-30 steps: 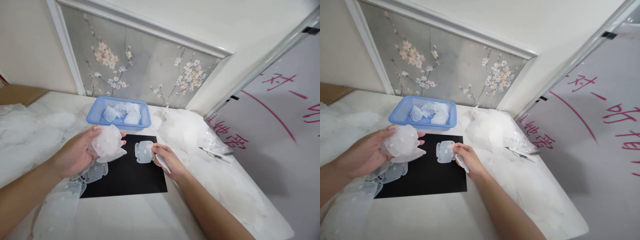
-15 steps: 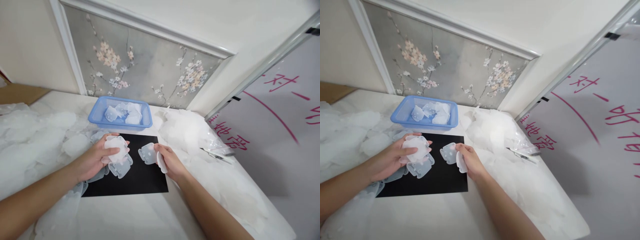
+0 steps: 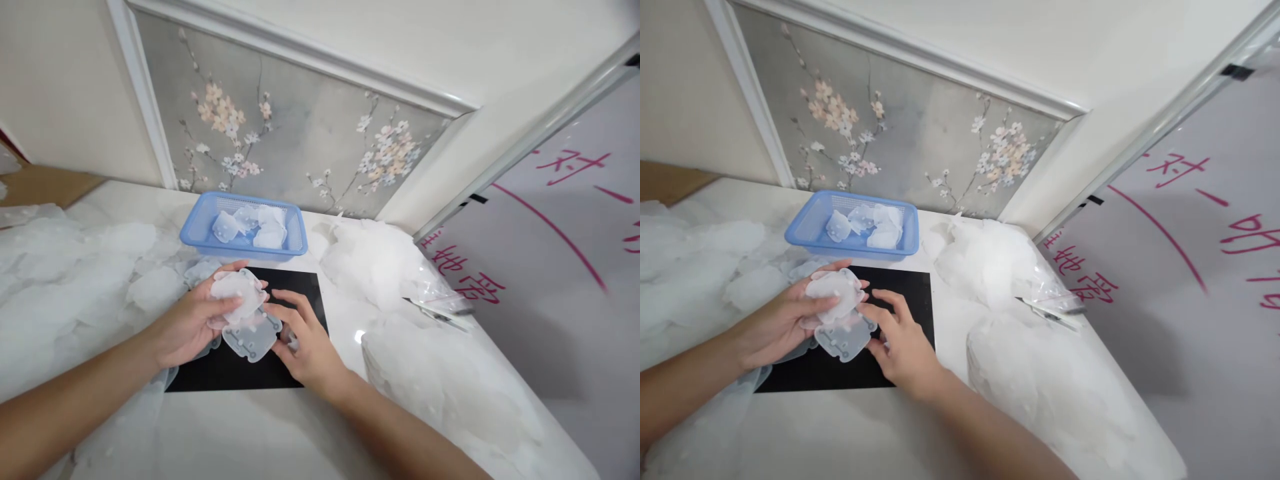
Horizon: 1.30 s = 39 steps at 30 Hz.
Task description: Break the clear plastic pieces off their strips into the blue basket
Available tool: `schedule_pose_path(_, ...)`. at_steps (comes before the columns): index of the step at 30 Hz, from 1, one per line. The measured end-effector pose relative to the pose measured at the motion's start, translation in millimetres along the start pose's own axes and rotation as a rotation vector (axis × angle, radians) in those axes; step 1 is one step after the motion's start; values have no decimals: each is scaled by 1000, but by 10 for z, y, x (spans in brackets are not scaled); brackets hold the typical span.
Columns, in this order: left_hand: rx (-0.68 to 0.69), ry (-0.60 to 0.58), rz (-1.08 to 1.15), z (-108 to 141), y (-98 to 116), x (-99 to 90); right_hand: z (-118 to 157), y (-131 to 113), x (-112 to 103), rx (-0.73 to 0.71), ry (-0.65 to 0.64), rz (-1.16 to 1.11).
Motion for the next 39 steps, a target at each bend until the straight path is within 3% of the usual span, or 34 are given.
schedule_pose_path(4, -25, 28, 34, 3, 4, 22, 19, -38, 2, -125, 68, 206)
schedule_pose_path(12, 10, 9, 160, 0, 36, 35, 53, -118, 2, -297, 50, 363)
schedule_pose_path(19, -17, 56, 217, 12, 63, 3, 55, -77, -26, -248, 79, 280)
schedule_pose_path(22, -20, 61, 206, 12, 66, -10, 36, -102, -43, -124, 94, 59)
schedule_pose_path(27, -27, 97, 142, -15, 74, -11, -8, 13, -68, 433, 203, -522)
schedule_pose_path(29, -56, 95, 133, -29, 71, -12, -32, 69, -74, 561, 195, -685)
schedule_pose_path(33, -88, 65, 144, -37, 58, -34, -64, 137, -112, 674, 202, -884)
schedule_pose_path(39, -86, 43, 27, -20, 39, -44, -63, 162, -148, 710, 253, -950)
Point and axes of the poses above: each hand's wrist, its own z-axis away from the middle knuckle, its own x-axis out of the palm, y = z × x, the point moved 3 cm from there along -z, towards the middle knuckle, and after that the axes turned 9 degrees about -z, right-handed, at the moved point
